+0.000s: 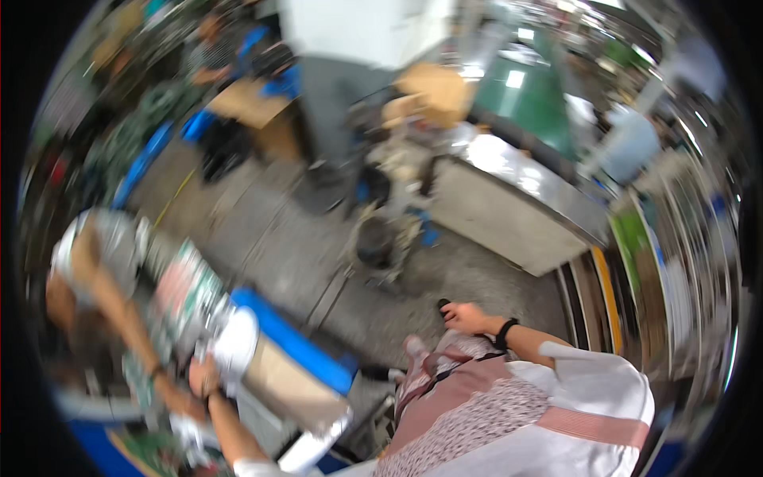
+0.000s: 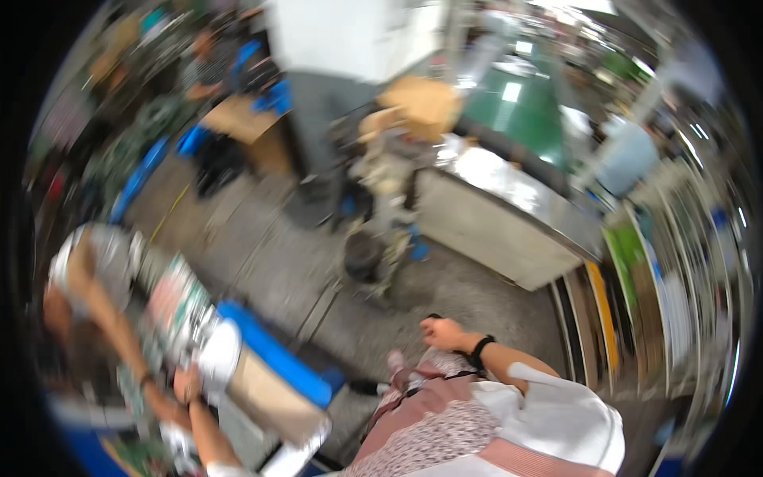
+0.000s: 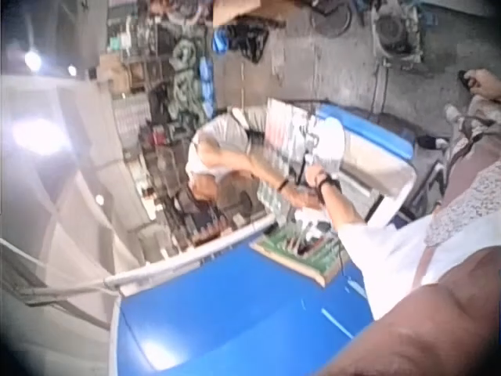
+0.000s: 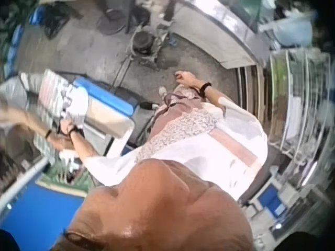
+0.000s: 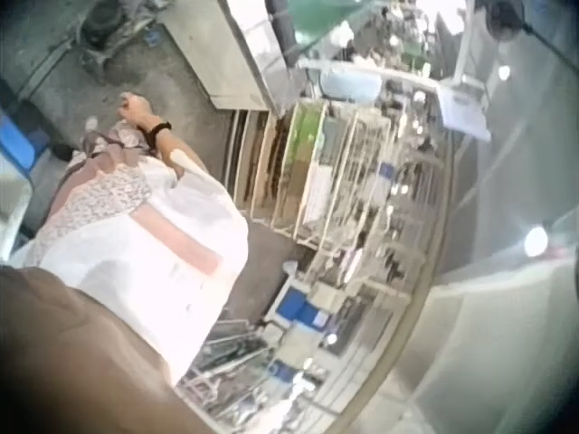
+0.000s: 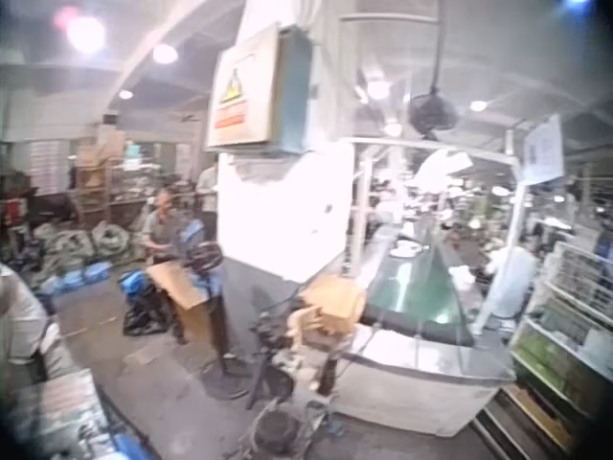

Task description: Perform various steps in the shoe manufacturing process, including fitting outsoles and inspecting components.

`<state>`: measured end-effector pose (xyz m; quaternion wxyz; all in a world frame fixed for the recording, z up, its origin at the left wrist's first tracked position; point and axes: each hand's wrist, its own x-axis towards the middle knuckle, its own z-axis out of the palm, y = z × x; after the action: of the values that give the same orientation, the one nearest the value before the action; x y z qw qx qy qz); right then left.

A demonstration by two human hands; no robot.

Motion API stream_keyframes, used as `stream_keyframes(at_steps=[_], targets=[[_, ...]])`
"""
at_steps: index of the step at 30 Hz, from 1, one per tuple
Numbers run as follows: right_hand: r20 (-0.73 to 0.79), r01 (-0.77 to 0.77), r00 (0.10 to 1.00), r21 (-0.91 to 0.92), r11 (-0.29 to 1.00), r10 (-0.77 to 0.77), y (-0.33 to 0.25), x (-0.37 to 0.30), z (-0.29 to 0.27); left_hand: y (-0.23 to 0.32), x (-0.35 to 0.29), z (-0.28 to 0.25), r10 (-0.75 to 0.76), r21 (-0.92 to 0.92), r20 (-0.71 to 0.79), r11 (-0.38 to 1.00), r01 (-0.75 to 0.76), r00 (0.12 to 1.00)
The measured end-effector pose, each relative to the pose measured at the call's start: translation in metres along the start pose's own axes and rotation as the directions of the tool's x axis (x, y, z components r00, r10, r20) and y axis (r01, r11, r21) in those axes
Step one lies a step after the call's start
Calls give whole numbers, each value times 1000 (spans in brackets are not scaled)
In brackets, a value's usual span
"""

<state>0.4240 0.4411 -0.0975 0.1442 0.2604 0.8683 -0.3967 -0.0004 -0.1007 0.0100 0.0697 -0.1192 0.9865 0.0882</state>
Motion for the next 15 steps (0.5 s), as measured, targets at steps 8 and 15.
stream_keyframes(at_steps=[8,15], targets=[[-34,-113,991,289,951,128,120,11,-83,98,-74,21,482,515,-174,788,-338,859],[336,-274,924,915,296,-182,140,114,-192,344,-289,16,690,27,-54,723,-690,721]])
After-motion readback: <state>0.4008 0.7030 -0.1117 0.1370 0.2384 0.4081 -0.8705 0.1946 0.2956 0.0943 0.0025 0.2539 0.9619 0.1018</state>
